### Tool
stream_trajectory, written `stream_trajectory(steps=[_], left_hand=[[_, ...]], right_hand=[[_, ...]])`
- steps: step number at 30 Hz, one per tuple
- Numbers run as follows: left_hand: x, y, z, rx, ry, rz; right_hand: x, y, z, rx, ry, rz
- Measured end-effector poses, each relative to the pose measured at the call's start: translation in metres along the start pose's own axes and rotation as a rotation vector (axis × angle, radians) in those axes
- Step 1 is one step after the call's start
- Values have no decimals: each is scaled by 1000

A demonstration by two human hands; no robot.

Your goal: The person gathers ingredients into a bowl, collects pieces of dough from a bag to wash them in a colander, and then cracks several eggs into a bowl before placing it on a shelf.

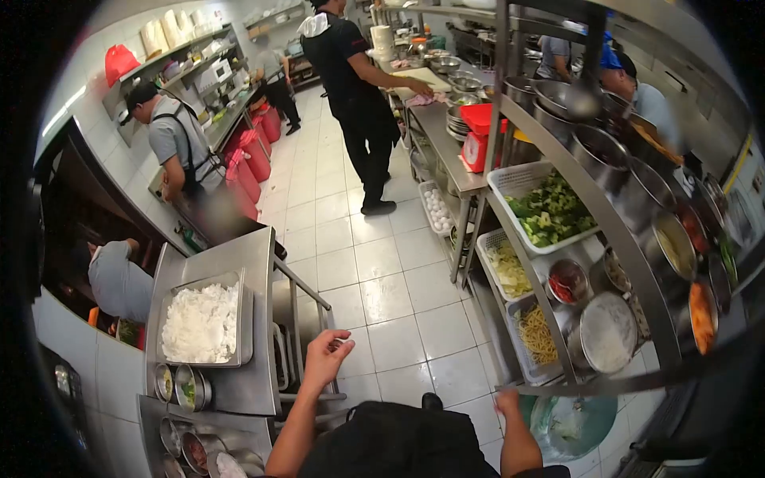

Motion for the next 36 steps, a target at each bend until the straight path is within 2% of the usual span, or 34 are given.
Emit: stream_trajectory(steps=[1, 2, 3, 4, 6, 9, 13, 18, 19, 22, 23, 25, 27, 29, 33, 34, 36], left_hand=[[17, 4, 0, 16, -7, 10], [34, 9, 0, 33, -13, 17], [53, 18, -3, 22, 2, 57], [71, 27, -7, 22, -4, 72], [114, 52, -15, 31, -6, 102], [182, 79, -33, 34, 49, 108], [274, 104, -68, 63, 187, 153], [386, 99, -132, 154, 418, 28], [401, 99, -146, 134, 463, 70], [451, 103, -193, 94, 586, 138], [466, 108, -208, 87, 608, 165], [491, 118, -235, 67, 620, 204], [508, 148, -263, -6, 613, 336], [533, 183, -294, -39, 602, 406], [569, 262, -356, -289, 480, 668], [579, 280, -372, -371, 429, 763], [592, 316, -404, -520, 351, 971]], right_hand=[[25, 59, 81, 705, -147, -523], [72, 96, 116, 651, -162, -462], [108, 139, 153, 739, -196, -448], [155, 155, 149, 792, -207, -433], [213, 222, 188, 800, -145, -306], [280, 265, 185, 706, -114, -169], [307, 274, 176, 692, 5, -332], [330, 256, 169, 707, -5, -539], [339, 251, 165, 710, -16, -575], [380, 248, 149, 634, -13, -556], [406, 253, 142, 599, -109, -394], [453, 265, 139, 590, -79, -393], [515, 292, 141, 591, -51, -389], [585, 296, 105, 544, -66, -351], [707, 332, 103, 647, 6, -467], [736, 333, 94, 677, 37, -506], [790, 323, 75, 607, -46, -526]])
Point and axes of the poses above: each hand's wrist, its own x-axis towards the middle knuckle, its own z-axis out of the back of the hand, y = z × x, the point moved 6 cm from there along x, towards the middle knuckle, and after that the axes turned 8 degrees about -y, right-handed, at the moved point
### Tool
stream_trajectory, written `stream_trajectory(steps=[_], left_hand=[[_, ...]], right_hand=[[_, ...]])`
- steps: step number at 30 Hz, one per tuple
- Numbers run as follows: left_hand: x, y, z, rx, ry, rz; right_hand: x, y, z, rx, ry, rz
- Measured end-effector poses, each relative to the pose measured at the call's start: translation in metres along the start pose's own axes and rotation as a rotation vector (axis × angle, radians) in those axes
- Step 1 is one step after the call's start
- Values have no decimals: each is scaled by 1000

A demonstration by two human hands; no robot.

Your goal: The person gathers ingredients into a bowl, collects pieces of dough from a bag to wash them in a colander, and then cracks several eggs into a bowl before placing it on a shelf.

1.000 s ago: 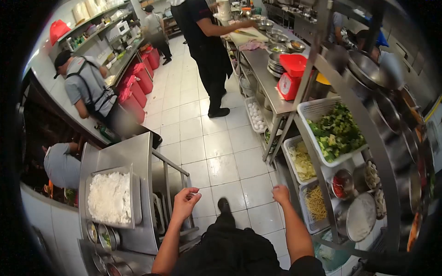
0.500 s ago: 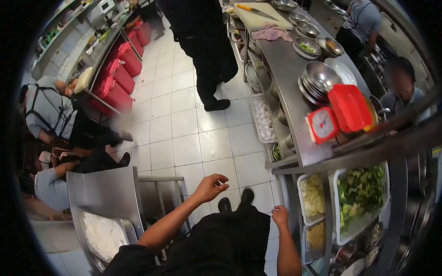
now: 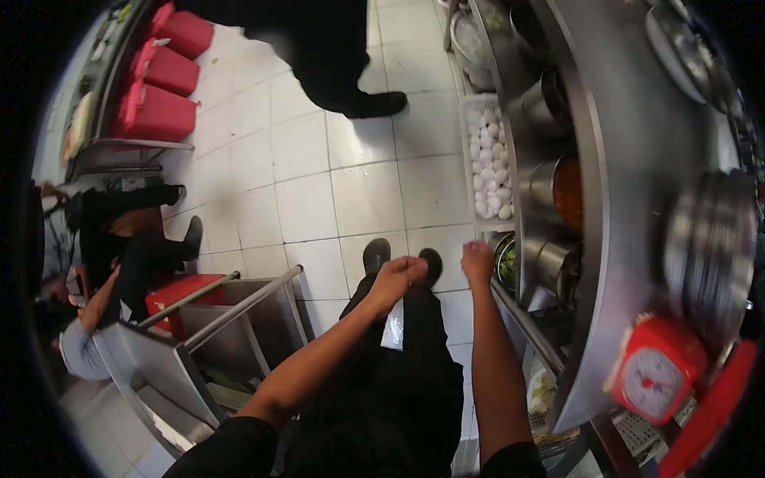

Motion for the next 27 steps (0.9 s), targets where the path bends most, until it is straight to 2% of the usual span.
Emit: stream_trajectory(steps=[1, 3, 4, 10, 16, 19, 22, 23, 25, 27], left_hand=[[23, 4, -4, -19, 1, 94], [66, 10, -15, -57, 15, 138], [92, 14, -20, -31, 45, 152], [168, 16, -47, -29, 62, 178], [205, 38, -74, -104, 41, 274], [219, 49, -93, -186, 37, 340], [229, 40, -105, -315, -46, 431], [240, 44, -109, -425, -5, 457], [258, 45, -108, -437, 130, 415], [264, 36, -101, -406, 189, 419]], right_hand=[[39, -13, -16, 45, -48, 2], [78, -7, -23, -42, -156, -9], [83, 27, -15, -165, -212, -17], [162, -1, -43, -326, -275, -18], [184, -28, -56, -211, -194, -99], [169, -15, -38, -73, -258, -151], [137, 18, -29, 102, -131, 61], [134, 32, -28, 151, -88, 42], [131, 51, -30, 255, -3, -5], [166, 57, -24, 103, -200, -2]])
Point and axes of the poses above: each hand's wrist, its own x-axis towards the middle knuckle, its own z-axis out of the back of the hand, y = z × x, the point moved 6 cm from there along x, towards the middle knuckle, and after that the axes turned 8 degrees about -y, right-handed, at the moved point
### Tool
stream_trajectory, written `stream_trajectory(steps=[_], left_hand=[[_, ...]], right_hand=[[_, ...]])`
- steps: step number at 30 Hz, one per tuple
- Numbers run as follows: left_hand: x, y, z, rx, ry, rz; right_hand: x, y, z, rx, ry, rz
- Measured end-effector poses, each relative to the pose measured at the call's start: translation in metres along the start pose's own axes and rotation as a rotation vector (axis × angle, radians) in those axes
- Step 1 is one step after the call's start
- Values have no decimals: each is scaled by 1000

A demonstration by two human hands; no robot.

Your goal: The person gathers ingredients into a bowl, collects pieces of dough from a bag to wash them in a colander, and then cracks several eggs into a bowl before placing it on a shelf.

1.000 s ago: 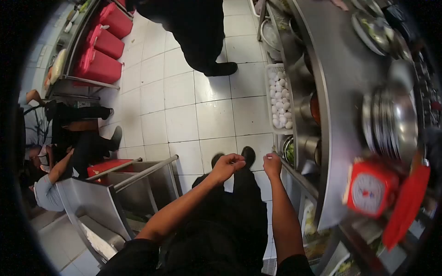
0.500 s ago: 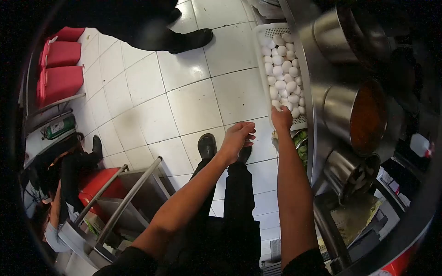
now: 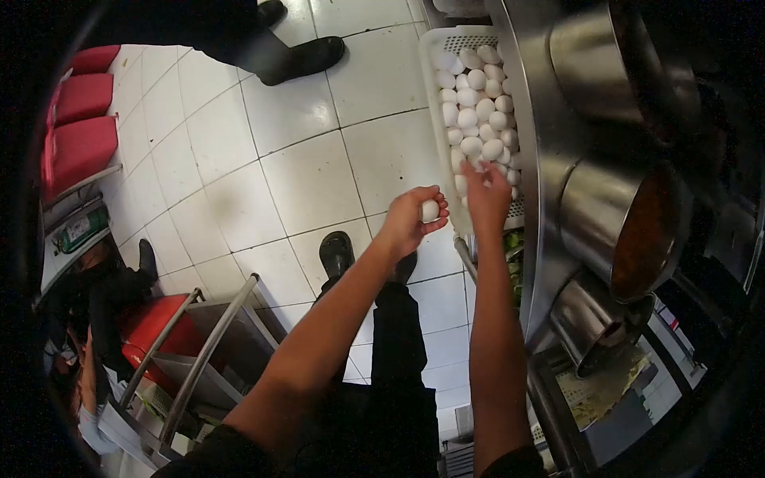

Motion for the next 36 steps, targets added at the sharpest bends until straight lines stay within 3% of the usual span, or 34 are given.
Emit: stream_trajectory(steps=[3, 9, 12, 14, 17, 21, 23, 26, 29, 32, 34, 36], left_hand=[[-18, -14, 6, 76, 32, -70], [-34, -18, 15, -8, 185, 22], [-35, -23, 7, 29, 250, 31], [-38, -20, 2, 37, 351, 55], [-39, -19, 1, 38, 495, 110], [-38, -10, 24, 53, 409, 169], [-44, -9, 26, 60, 350, 186], [-50, -9, 25, 75, 304, 144], [-38, -7, 30, 91, 236, 92], [-33, -14, 23, 193, 198, 51], [-30, -17, 18, 241, 184, 40], [-27, -18, 13, 302, 173, 40]], right_hand=[[56, -2, -16, -362, -339, 122], [85, -28, -27, -284, -246, 205], [38, -17, -15, -80, 27, 125], [-16, 11, -11, -36, 329, 139], [-55, 24, -15, 210, 588, -252], [13, 1, -21, -233, 259, 12], [47, -21, -40, -269, -25, 123], [63, -27, -63, -425, -9, 111], [62, -33, -62, -332, -111, 181], [34, -20, -28, -50, -106, 36], [-3, 2, -9, 62, -15, 90], [-44, 22, -6, 86, 221, 20]])
Point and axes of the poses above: each hand's wrist, its own x-axis towards the middle knuckle, its own z-axis out of the back of the hand, y = z × x, the point moved 6 cm from there along x, towards the middle knuckle, and after that the axes turned 8 degrees about -y, right-handed, at the moved point
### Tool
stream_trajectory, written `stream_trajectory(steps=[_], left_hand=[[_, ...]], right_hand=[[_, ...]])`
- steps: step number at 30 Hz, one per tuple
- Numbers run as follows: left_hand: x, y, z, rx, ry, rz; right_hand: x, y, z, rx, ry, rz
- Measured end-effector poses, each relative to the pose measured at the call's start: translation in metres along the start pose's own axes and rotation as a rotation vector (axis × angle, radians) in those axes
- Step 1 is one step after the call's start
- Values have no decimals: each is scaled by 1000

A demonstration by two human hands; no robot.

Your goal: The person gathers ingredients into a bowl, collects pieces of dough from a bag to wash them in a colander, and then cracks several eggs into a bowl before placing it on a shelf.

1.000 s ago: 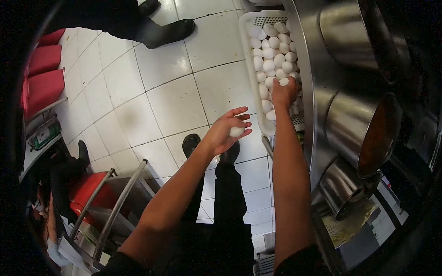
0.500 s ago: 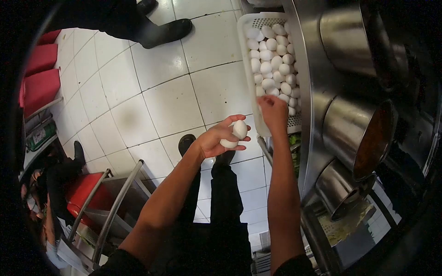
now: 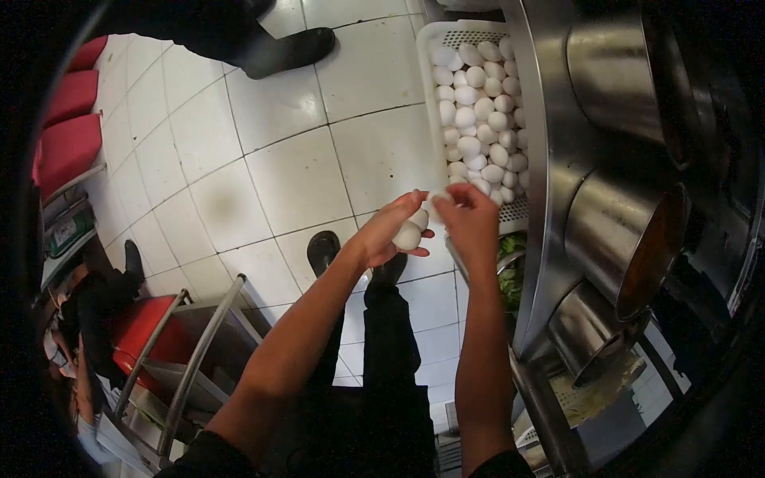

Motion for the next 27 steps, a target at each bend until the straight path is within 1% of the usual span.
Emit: stream_trajectory(steps=[1, 3, 4, 7, 9, 10, 11, 13, 16, 17, 19, 21, 22, 25, 27], left_hand=[[3, 2, -2, 0, 44, 14], [7, 2, -2, 3, 129, 34], [7, 2, 1, 15, 127, 24], [4, -4, 8, 49, 107, -8], [5, -5, 11, 63, 92, -22], [5, -1, 12, 32, 109, -7], [5, 2, 12, 3, 125, 5], [4, 3, 13, -78, 138, 22], [-3, 11, 15, -247, 105, 63], [-5, 14, 17, -345, 121, 74], [-8, 19, 22, -544, 154, 89], [-13, 16, 25, -654, 220, 89], [-15, 16, 25, -706, 255, 96], [-18, 7, 24, -770, 322, 77], [-15, 1, 26, -788, 324, 68]], right_hand=[[-10, 8, -5, 19, 114, -38], [-11, 15, -10, -20, 220, -114], [-11, 15, -14, -38, 275, -154], [35, 7, -16, -27, 313, -286], [88, 19, -3, -479, -21, -24], [117, 18, 0, -614, -205, 77], [143, 10, 2, -686, -337, 145], [179, -15, 0, -749, -395, 152], [220, -60, 1, -747, -341, 125], [179, -30, -5, -735, -451, 256], [170, -27, -3, -642, -587, 327], [174, -24, 7, -749, -653, 367], [175, -26, 9, -764, -539, 434], [186, -39, 6, -762, -604, 458], [178, -27, -2, -765, -527, 522]])
Point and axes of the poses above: each hand's wrist, its own x-axis towards the middle knuckle, its own z-axis out of the back of the hand, y = z × x, the point moved 6 cm from there along x, towards the middle knuckle, and after that the axes turned 8 degrees about -y, right-handed, at the moved point
